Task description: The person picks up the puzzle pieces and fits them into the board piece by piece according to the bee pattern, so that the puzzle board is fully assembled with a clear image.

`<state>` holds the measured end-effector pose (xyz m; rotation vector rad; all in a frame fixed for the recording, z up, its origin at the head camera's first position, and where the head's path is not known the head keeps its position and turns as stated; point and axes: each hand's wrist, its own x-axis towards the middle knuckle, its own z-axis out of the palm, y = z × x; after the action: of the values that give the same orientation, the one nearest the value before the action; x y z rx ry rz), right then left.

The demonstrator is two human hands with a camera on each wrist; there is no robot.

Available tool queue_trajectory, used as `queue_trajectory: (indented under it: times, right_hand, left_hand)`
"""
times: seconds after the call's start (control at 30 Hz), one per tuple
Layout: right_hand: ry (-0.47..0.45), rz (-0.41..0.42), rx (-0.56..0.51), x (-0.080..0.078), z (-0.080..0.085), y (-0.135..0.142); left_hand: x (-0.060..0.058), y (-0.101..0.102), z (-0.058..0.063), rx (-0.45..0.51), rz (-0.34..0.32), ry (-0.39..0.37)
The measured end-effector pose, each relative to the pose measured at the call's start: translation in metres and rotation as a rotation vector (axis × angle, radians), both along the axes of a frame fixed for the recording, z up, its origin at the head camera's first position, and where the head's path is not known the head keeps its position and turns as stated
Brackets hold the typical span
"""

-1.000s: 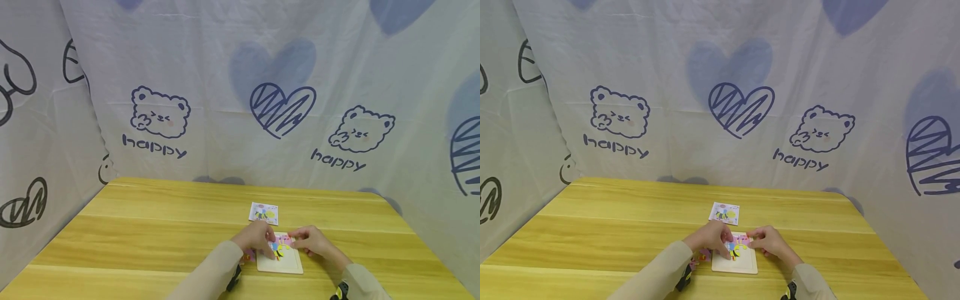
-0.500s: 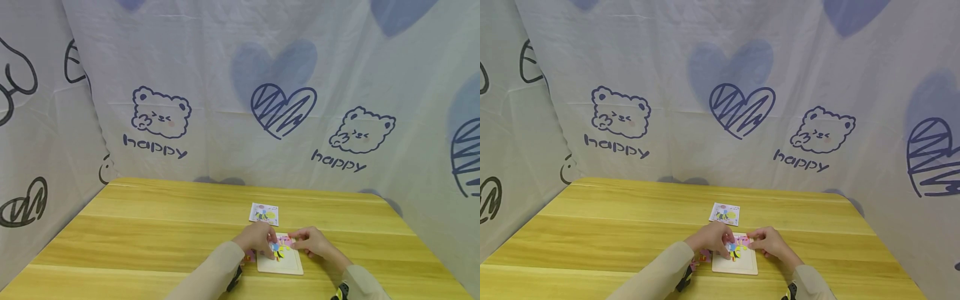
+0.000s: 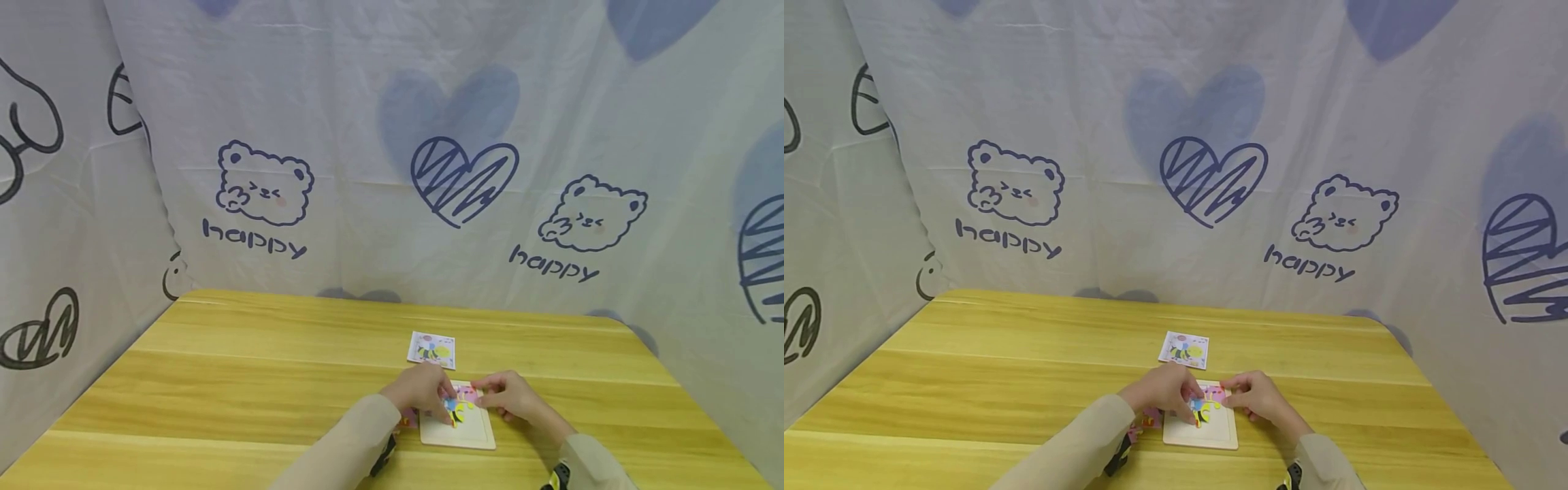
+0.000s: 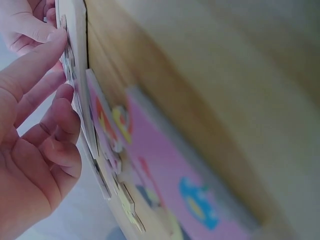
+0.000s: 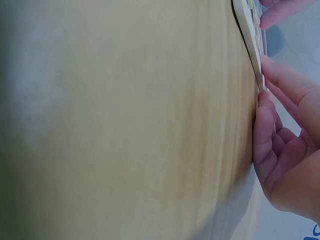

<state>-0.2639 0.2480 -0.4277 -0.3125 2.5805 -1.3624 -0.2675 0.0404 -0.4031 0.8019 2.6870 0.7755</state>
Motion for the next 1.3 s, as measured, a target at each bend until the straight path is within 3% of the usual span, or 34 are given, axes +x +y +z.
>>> queue_trajectory:
  times: [0.57,0.73,1.0,1.3]
  right_hand:
    - [0.010,0.009,-0.016,0.0009,-0.0003,-0.0006]
    - [0.005,0.005,-0.019,0.0013,0.0009,-0.0009]
    - [0.005,0.001,-0.018,0.0009,0.0015,-0.0004]
    - [0.000,-0.028,-0.006,0.0015,0.0016,-0.0011]
  left_hand:
    - [0.0043,-0.0006,0.0035,0.032,0.033,-0.044]
    - [0.0046,0.0002,0.0037,0.008,0.034,-0.026]
    - [0.0038,0.0021,0.0040,-0.014,0.047,-0.060]
    - [0.0029,0.0048,0.0028,-0.064,0.032,0.000]
